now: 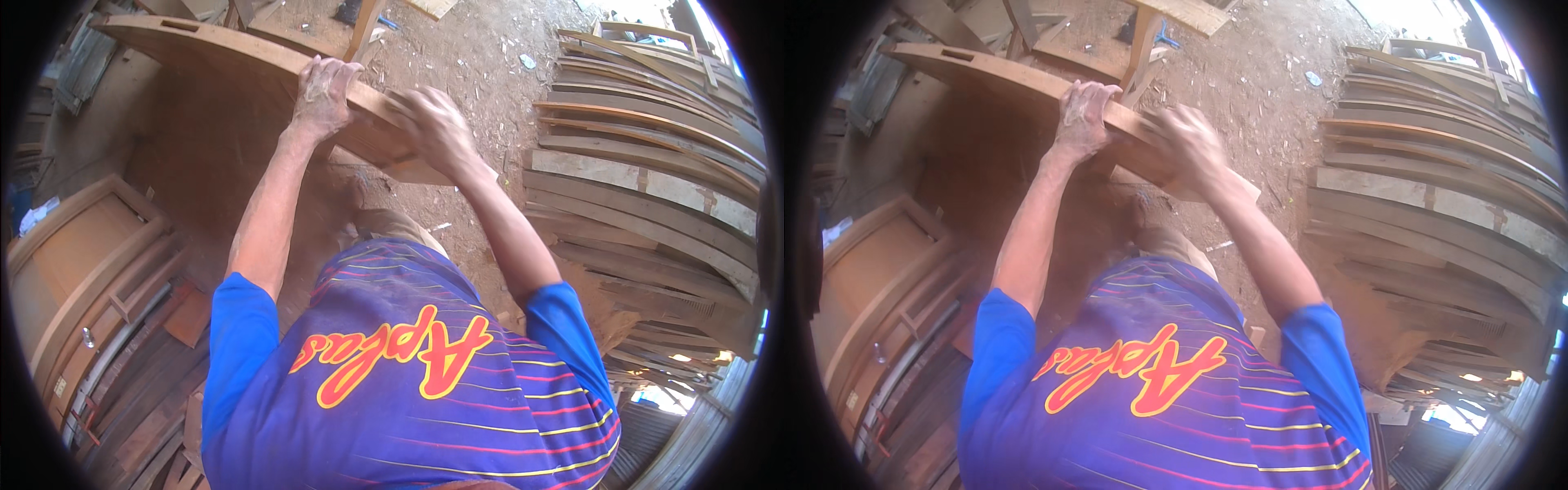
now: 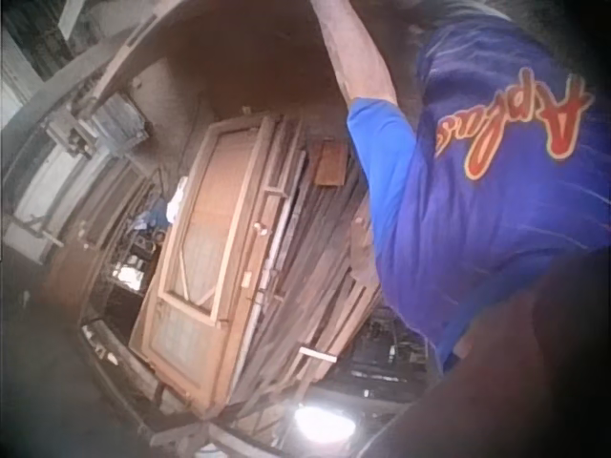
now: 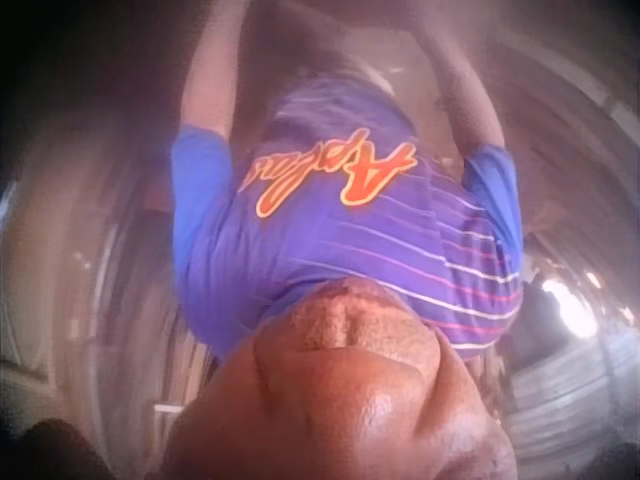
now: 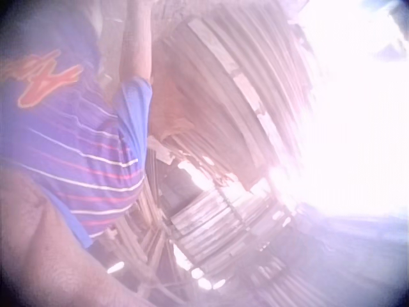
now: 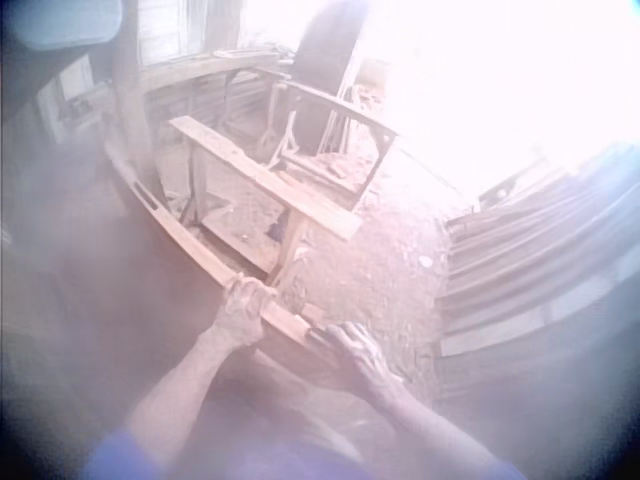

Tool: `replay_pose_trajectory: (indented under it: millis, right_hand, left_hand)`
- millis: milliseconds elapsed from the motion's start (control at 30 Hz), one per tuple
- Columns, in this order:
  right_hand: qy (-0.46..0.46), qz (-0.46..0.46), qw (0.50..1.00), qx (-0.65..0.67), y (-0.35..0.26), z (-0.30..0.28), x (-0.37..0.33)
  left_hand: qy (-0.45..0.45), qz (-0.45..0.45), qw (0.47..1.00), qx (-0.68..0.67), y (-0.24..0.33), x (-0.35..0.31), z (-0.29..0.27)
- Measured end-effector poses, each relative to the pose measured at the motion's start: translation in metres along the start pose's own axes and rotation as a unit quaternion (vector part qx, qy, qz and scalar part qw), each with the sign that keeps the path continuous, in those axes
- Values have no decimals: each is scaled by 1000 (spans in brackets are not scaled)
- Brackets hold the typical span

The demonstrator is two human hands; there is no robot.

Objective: The person applies glue from a squeeze bottle into the mortise joints of a wooden door frame, then rubs a small block of wood against the frame to sand or smooth the surface.

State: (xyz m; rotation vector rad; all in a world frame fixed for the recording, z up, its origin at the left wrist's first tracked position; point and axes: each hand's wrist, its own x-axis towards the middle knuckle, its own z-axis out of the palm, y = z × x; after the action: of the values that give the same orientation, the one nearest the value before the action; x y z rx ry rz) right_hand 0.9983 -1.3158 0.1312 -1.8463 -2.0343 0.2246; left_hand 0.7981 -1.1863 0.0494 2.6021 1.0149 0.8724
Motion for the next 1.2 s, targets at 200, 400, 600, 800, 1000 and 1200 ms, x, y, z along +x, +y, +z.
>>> replay_pose_trajectory:
  millis: [200, 400, 600, 800, 1000, 1200]
  right_hand:
    - [-4, -7, 997, 74, -5, 4, 19]
    - [6, 78, 997, 26, 28, -41, -59]
    - [62, 141, 988, 18, 17, -20, -38]
    - [90, 155, 984, 10, 24, -19, -26]
    - [79, 187, 979, 7, 30, -18, -13]
    - [36, 168, 984, 44, 17, -2, 38]
  left_hand:
    - [0, -5, 1000, 26, -20, 5, 5]
    - [-20, -33, 998, -59, 1, 4, -8]
    - [-35, -22, 998, -40, -2, 17, -5]
    - [-57, -19, 998, -24, -7, 33, -2]
    - [-78, -14, 994, -80, -12, 43, 0]
    - [-51, 15, 969, -242, -40, 42, -31]
